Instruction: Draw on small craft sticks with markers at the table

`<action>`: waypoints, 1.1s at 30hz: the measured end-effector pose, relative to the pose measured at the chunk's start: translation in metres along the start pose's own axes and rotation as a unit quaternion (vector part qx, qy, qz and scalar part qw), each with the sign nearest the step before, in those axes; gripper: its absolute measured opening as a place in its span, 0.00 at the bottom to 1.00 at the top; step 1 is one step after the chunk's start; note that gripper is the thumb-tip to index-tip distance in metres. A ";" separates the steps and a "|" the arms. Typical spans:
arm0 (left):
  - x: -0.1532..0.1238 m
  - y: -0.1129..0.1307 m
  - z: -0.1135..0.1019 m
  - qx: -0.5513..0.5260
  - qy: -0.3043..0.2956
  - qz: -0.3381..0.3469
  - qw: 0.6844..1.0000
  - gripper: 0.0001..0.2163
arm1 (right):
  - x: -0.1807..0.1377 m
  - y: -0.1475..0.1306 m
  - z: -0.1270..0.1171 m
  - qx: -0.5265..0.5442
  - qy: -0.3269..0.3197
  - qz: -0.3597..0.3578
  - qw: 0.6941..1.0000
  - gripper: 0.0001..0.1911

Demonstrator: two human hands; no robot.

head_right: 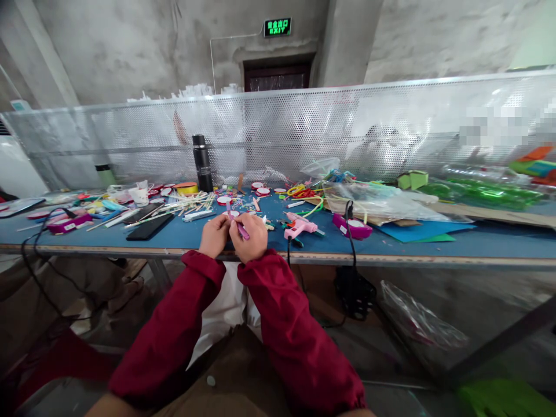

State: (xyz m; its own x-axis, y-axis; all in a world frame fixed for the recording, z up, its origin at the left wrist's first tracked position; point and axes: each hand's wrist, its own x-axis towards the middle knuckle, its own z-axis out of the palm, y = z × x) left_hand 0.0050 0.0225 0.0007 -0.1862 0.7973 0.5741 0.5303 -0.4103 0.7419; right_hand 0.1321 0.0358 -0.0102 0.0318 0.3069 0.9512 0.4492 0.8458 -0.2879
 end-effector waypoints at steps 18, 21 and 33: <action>-0.001 0.000 0.001 -0.005 -0.001 0.007 1.000 0.10 | 0.001 -0.002 -0.002 0.012 0.003 0.001 1.000 0.05; 0.000 -0.002 0.001 0.001 0.001 0.008 1.000 0.10 | 0.001 -0.001 -0.001 0.016 -0.005 -0.007 1.000 0.05; 0.000 -0.003 0.001 0.023 0.007 0.012 1.000 0.10 | 0.001 -0.001 -0.001 0.019 -0.015 -0.008 1.000 0.06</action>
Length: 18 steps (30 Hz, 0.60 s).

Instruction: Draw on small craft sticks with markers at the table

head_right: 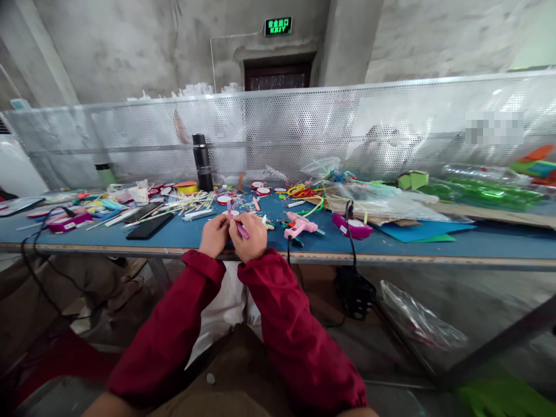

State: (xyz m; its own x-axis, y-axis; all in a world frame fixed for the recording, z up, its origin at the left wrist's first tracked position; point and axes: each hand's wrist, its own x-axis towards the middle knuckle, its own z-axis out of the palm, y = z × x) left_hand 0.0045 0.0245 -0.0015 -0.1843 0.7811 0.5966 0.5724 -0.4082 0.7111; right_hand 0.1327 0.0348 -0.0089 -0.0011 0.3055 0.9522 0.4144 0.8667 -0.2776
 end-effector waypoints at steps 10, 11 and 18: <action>-0.003 0.008 -0.003 -0.006 -0.011 -0.004 1.000 0.10 | 0.000 0.000 0.001 -0.002 0.010 0.006 1.000 0.06; -0.003 0.008 -0.003 -0.007 -0.012 -0.005 1.000 0.10 | 0.000 -0.001 0.001 -0.002 0.011 0.007 1.000 0.06; -0.003 0.009 -0.003 -0.013 -0.012 -0.010 1.000 0.10 | 0.000 -0.001 0.000 -0.005 0.011 0.009 1.000 0.07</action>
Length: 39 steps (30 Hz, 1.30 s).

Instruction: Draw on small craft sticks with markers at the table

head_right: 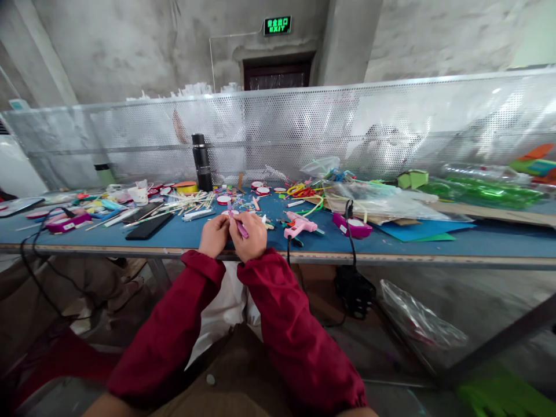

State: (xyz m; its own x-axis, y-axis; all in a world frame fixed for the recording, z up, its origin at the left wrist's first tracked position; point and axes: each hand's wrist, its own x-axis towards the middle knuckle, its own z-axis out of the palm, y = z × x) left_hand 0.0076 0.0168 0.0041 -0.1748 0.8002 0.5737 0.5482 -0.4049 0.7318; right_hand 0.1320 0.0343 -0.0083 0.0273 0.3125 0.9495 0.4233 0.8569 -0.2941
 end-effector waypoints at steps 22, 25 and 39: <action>-0.002 0.005 -0.001 -0.025 -0.006 -0.011 1.000 0.11 | -0.001 0.000 -0.001 0.000 0.018 0.004 1.000 0.05; -0.002 0.005 -0.001 -0.024 -0.004 -0.011 1.000 0.10 | -0.001 0.001 0.000 0.000 0.014 -0.001 1.000 0.06; -0.002 0.004 -0.001 -0.021 -0.005 -0.009 1.000 0.10 | -0.001 0.001 0.000 -0.005 0.016 0.007 1.000 0.05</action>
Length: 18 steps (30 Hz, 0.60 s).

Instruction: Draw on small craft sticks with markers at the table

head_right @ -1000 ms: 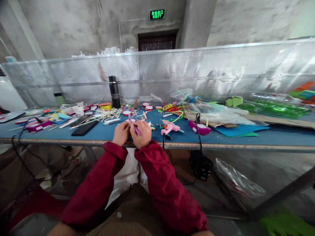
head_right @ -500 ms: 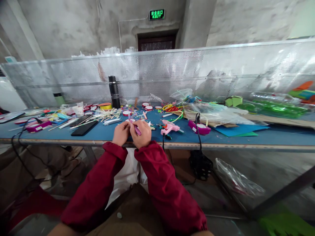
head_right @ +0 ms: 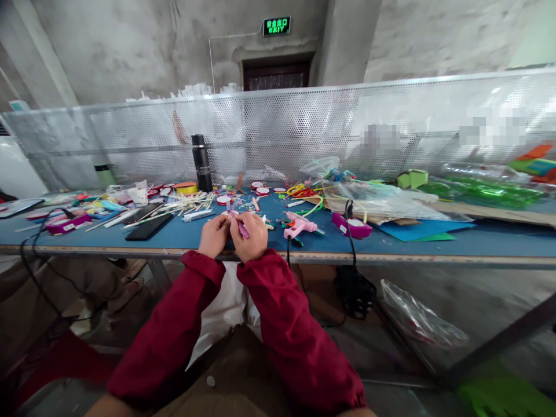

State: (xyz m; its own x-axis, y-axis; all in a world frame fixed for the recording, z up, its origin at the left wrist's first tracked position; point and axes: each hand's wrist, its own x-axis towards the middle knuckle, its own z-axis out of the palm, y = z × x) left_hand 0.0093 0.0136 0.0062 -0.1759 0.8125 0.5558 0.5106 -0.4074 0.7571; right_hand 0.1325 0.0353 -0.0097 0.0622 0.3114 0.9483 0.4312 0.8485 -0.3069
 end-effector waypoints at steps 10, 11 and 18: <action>0.003 -0.005 0.001 0.006 0.007 0.006 1.000 0.10 | -0.001 -0.001 0.000 -0.004 -0.003 -0.004 1.000 0.05; 0.003 -0.005 0.001 0.006 0.006 0.006 1.000 0.10 | -0.001 -0.001 0.000 -0.005 0.000 -0.002 1.000 0.05; 0.004 -0.009 0.002 0.020 0.015 0.009 1.000 0.10 | 0.000 -0.002 -0.001 -0.004 -0.012 -0.015 1.000 0.06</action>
State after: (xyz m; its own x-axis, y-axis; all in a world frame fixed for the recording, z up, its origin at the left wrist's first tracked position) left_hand 0.0052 0.0215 0.0007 -0.1910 0.7922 0.5796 0.5472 -0.4043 0.7329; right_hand 0.1326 0.0329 -0.0085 0.0280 0.2961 0.9547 0.4395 0.8542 -0.2778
